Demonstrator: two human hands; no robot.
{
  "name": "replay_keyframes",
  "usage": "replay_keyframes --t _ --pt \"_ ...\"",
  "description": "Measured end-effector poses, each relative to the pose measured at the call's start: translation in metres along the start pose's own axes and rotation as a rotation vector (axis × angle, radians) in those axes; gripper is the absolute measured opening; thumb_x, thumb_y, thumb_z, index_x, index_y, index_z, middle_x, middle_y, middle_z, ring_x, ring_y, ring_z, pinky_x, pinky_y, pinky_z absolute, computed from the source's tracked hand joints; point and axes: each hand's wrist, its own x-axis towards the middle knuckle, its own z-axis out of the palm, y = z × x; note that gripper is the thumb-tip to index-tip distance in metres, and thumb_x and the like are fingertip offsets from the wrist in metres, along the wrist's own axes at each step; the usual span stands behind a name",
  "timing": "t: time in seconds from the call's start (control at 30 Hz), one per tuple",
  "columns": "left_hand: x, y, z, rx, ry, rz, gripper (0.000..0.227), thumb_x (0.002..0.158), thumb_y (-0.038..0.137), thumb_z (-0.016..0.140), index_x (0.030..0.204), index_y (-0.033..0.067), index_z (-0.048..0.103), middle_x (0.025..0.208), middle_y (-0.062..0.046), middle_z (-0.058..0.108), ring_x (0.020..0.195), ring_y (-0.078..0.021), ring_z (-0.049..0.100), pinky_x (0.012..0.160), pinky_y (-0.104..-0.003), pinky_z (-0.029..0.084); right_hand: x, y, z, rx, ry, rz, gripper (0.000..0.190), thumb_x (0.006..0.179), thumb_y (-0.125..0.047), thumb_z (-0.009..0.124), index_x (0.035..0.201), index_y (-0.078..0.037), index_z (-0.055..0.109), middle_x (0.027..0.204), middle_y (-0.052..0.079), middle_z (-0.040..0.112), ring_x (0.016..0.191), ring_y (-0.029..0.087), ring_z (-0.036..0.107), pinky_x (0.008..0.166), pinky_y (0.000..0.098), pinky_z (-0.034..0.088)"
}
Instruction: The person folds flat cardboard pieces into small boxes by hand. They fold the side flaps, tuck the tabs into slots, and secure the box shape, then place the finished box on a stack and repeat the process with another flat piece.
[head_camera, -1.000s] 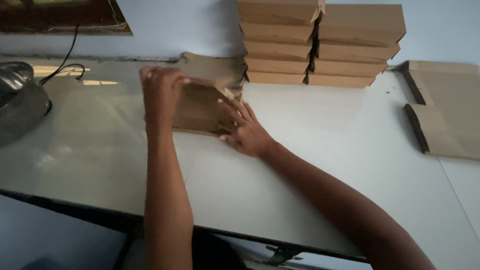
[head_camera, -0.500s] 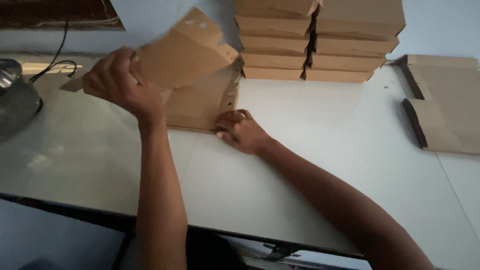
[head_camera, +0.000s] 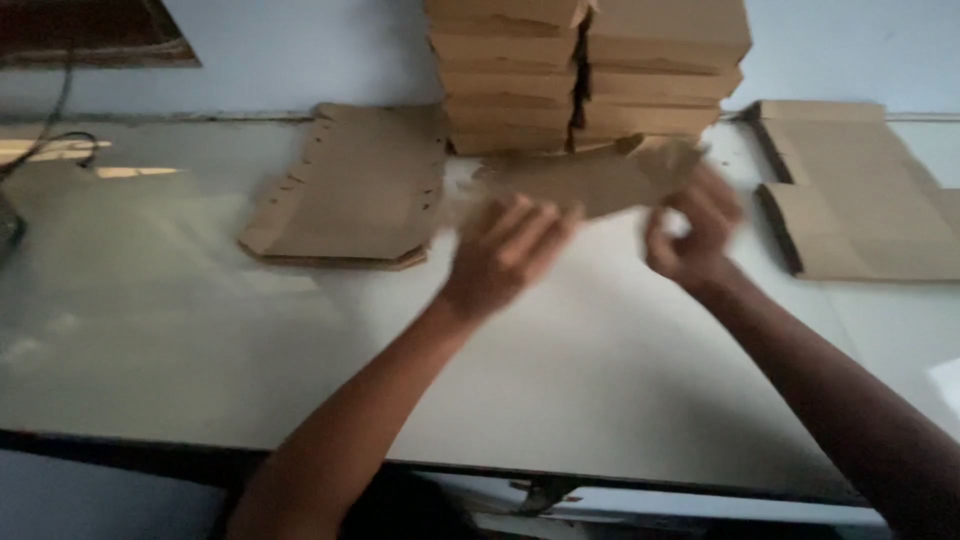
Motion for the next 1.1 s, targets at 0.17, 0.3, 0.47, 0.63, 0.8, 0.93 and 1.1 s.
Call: replay_keyframes --t 0.17,0.3,0.47,0.63,0.8,0.93,1.1 --pt "0.003 0.058 0.008 -0.157 -0.203 -0.021 0.016 0.093 0.009 0.074 0.108 0.0096 0.070 0.083 -0.003 0.064 0.070 -0.0191 0.066 0.060 -0.031 0.053 -0.050 0.003 -0.092 -0.216 -0.182 -0.086 0.028 0.085 -0.034 0.071 0.077 -0.007 0.066 0.077 0.012 0.058 0.078 0.034 0.055 0.103 0.0590 0.045" --pt "0.004 0.078 0.012 -0.309 -0.445 -0.153 0.018 0.095 0.012 0.070 0.113 0.0126 0.069 0.074 0.001 0.064 0.061 -0.0128 0.067 0.050 -0.025 0.050 0.033 -0.064 -0.069 0.100 -0.730 0.187 0.067 0.089 -0.068 0.057 0.113 -0.006 0.070 0.101 0.019 0.067 0.094 0.044 0.064 0.092 0.0615 0.052" --pt "0.009 0.076 0.011 -0.614 -0.948 -0.482 0.015 0.102 0.025 0.063 0.105 0.0128 0.071 0.080 -0.007 0.071 0.073 -0.0274 0.074 0.065 -0.041 0.059 0.075 -0.099 -0.056 0.063 -1.509 0.559 0.035 0.098 -0.028 0.064 0.125 -0.006 0.064 0.103 0.019 0.077 0.093 0.039 0.076 0.087 0.0524 0.059" --pt "0.005 0.054 0.012 -0.669 -1.127 -0.552 0.015 0.100 0.023 0.064 0.103 0.0107 0.072 0.081 -0.009 0.076 0.074 -0.0352 0.075 0.066 -0.045 0.056 0.054 -0.070 -0.061 0.103 -1.687 0.928 0.032 0.102 -0.026 0.054 0.124 -0.005 0.065 0.112 0.015 0.080 0.103 0.034 0.078 0.091 0.0504 0.059" --pt "-0.008 0.053 0.016 -0.610 -1.224 -0.413 0.022 0.103 0.031 0.051 0.095 0.0188 0.067 0.083 -0.005 0.075 0.078 -0.0293 0.075 0.076 -0.046 0.059 0.029 -0.048 -0.067 0.081 -1.828 1.023 0.034 0.091 -0.036 0.071 0.116 -0.012 0.073 0.093 0.010 0.081 0.078 0.022 0.078 0.077 0.0397 0.062" --pt "-0.027 0.084 0.027 -0.456 -0.883 -0.277 0.012 0.103 0.024 0.054 0.107 0.0165 0.062 0.089 -0.007 0.069 0.083 -0.0255 0.074 0.072 -0.039 0.059 0.027 -0.043 -0.067 0.140 -1.871 1.060 0.036 0.087 -0.034 0.077 0.115 -0.010 0.075 0.100 0.015 0.083 0.093 0.033 0.081 0.085 0.0468 0.063" --pt "-0.007 0.108 0.006 -0.706 -0.911 -0.166 0.063 0.109 0.046 0.036 0.152 0.0005 0.039 0.151 -0.026 0.045 0.144 -0.0398 0.044 0.123 -0.059 0.028 0.034 -0.067 -0.056 -0.157 -1.884 0.946 0.047 0.087 -0.059 0.069 0.110 -0.019 0.078 0.099 0.010 0.081 0.098 0.028 0.078 0.090 0.0462 0.056"
